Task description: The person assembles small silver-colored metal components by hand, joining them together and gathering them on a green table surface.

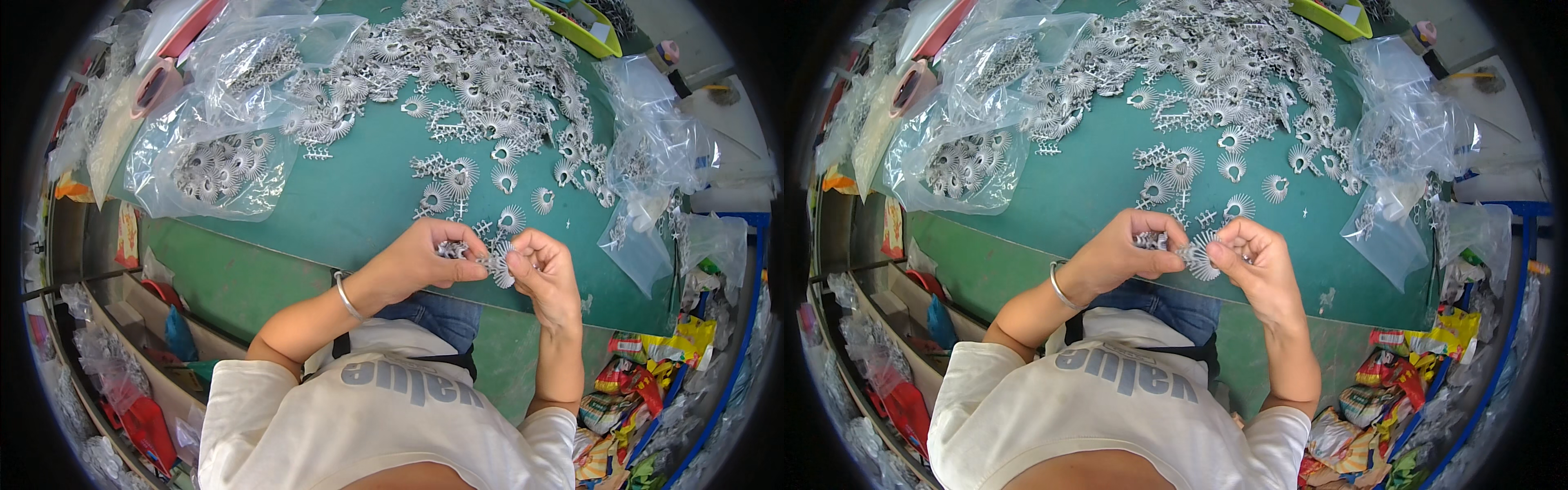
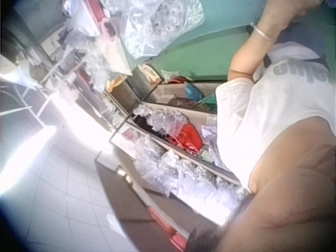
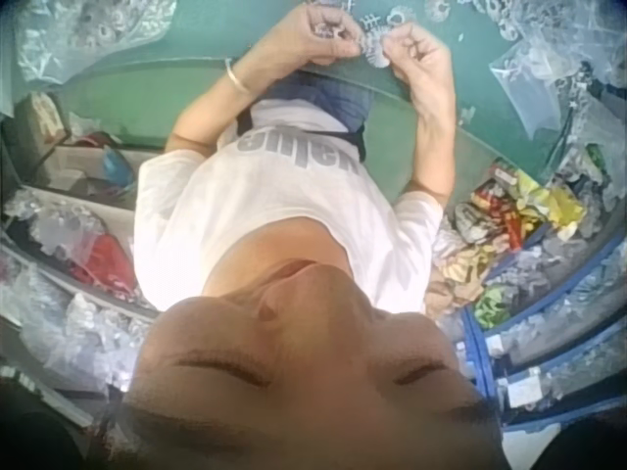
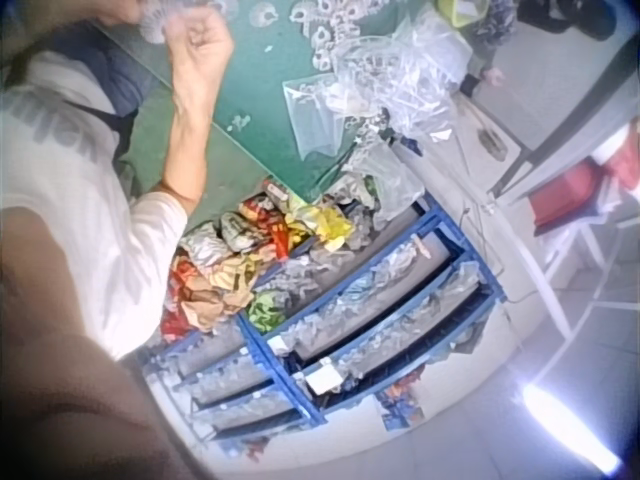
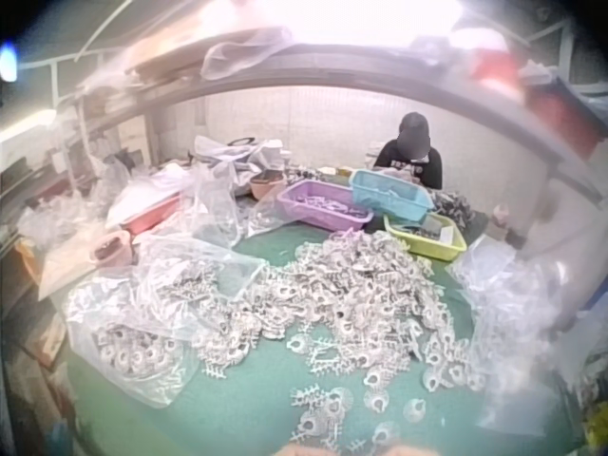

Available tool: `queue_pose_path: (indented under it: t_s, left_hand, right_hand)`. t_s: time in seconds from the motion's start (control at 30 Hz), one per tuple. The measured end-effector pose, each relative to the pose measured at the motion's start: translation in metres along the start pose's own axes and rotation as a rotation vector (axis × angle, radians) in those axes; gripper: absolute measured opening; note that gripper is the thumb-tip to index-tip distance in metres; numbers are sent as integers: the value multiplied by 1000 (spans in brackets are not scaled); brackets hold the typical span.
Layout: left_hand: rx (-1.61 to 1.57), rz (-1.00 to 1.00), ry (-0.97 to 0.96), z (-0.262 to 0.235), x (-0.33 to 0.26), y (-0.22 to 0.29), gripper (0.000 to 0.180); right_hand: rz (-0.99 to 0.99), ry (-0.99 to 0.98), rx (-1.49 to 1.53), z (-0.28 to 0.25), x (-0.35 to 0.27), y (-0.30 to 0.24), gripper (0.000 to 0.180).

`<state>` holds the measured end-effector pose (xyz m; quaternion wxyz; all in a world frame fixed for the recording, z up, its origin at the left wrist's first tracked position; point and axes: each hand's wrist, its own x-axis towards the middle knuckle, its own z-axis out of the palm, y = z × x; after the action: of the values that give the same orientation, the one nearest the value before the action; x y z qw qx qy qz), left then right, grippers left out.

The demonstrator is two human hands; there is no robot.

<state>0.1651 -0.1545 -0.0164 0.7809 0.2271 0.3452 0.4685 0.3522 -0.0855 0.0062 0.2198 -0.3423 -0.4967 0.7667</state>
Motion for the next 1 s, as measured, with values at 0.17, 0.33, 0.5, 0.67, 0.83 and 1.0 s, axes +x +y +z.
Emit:
queue_pose_path:
  t_s: [0.17,0.33,0.5,0.67,0.83,1.0]
  left_hand:
    - [-39,37,-161,-2,8,-12,15]
    - [-84,-11,-205,-10,4,-4,20]
    - [41,-9,-53,2,5,-13,17]
    - [273,212,308,12,3,-9,17]
    - [191,225,320,5,4,-15,14]
    - [246,149,340,11,3,-23,11]
  right_hand:
    - [336,-230,477,-11,3,13,7]
    - [239,-148,344,-4,-6,10,5]
    - [-23,47,107,-13,-9,2,12]
    - [-376,370,-921,-17,-10,4,12]
    - [-184,627,-710,-96,0,7,10]
    - [-176,621,-692,-133,1,15,11]
